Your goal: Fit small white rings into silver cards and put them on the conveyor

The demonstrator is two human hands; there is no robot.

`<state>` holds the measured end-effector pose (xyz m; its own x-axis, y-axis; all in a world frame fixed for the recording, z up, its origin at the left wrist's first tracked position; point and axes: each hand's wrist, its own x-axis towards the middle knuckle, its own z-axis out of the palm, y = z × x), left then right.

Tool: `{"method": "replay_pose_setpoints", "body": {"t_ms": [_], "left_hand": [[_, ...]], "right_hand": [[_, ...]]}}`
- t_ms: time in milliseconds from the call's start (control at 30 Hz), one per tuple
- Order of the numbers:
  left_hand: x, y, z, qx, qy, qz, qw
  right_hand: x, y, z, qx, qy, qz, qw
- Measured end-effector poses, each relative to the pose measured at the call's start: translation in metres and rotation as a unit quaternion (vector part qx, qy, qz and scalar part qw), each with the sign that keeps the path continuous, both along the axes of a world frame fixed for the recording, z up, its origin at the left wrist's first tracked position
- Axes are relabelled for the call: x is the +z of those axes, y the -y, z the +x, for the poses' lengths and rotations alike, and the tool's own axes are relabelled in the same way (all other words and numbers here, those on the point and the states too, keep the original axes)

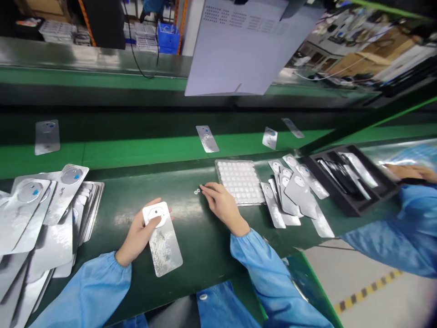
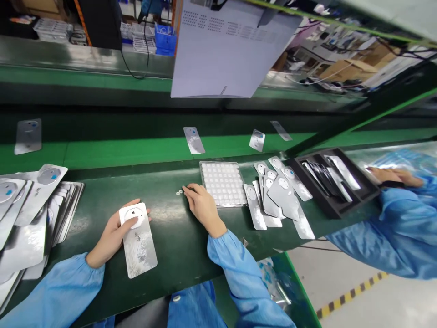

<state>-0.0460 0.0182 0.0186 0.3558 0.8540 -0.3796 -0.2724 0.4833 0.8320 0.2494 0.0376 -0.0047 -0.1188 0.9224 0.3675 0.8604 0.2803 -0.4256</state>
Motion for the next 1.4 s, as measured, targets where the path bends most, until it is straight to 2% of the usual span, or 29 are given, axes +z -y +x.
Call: {"method": "replay_pose_setpoints", "body": {"t_ms": [67, 233, 300, 367, 467, 533, 633, 700, 833, 933, 1067, 1200, 1267, 1300, 1333, 1400], "left_hand": [[-0.003, 0.0, -0.001, 0.003, 0.013, -0.003, 1.0], [-0.01, 0.0, -0.003, -0.013, 0.017, 0.022, 1.0], [-0.01, 0.0, -0.003, -0.017, 0.01, 0.034, 0.999], [-0.009, 0.0, -0.003, -0.019, -0.001, 0.038, 0.999], [-0.004, 0.0, -0.002, -0.022, -0.019, 0.048, 0.998], [-0.002, 0.001, -0.001, -0.022, -0.025, 0.059, 0.998], [-0.001, 0.004, 0.0, -0.025, -0.021, 0.07, 0.997], [-0.001, 0.006, 0.001, -0.027, -0.017, 0.079, 0.996], [-0.001, 0.009, 0.001, -0.023, -0.013, 0.096, 0.995], [-0.001, 0.008, 0.001, -0.019, -0.025, 0.091, 0.995], [0.001, 0.005, 0.001, -0.014, -0.077, 0.074, 0.994], [0.004, 0.002, -0.004, 0.01, -0.125, 0.073, 0.989], [0.003, -0.002, -0.005, 0.042, -0.145, 0.068, 0.986], [0.003, -0.002, -0.002, 0.067, -0.152, 0.068, 0.984], [0.003, -0.001, 0.002, 0.093, -0.155, 0.072, 0.981], [0.005, 0.008, 0.016, 0.116, -0.145, 0.095, 0.978]], "right_hand": [[0.001, 0.031, 0.0, 0.026, 0.01, -0.011, 1.0], [0.002, 0.14, -0.019, 0.101, 0.027, -0.049, 0.993], [0.0, 0.173, -0.03, 0.137, 0.031, -0.06, 0.988], [-0.004, 0.193, -0.039, 0.165, 0.024, -0.049, 0.985], [-0.012, 0.204, -0.046, 0.181, -0.019, -0.02, 0.983], [-0.014, 0.204, -0.048, 0.2, -0.066, -0.03, 0.977], [-0.009, 0.196, -0.052, 0.204, -0.141, -0.082, 0.965], [-0.001, 0.184, -0.059, 0.16, -0.208, -0.117, 0.958], [0.017, 0.147, -0.068, 0.027, -0.317, -0.183, 0.93], [0.02, 0.115, -0.058, -0.039, -0.285, -0.143, 0.947], [0.009, 0.077, -0.039, -0.082, -0.213, -0.071, 0.971], [0.007, 0.049, -0.046, -0.109, -0.171, -0.028, 0.979], [0.015, 0.045, -0.06, -0.099, -0.163, -0.017, 0.981], [0.02, 0.046, -0.069, -0.066, -0.177, -0.035, 0.981], [0.026, 0.051, -0.077, -0.022, -0.205, -0.07, 0.976], [0.037, 0.067, -0.092, 0.049, -0.287, -0.153, 0.944]]}}
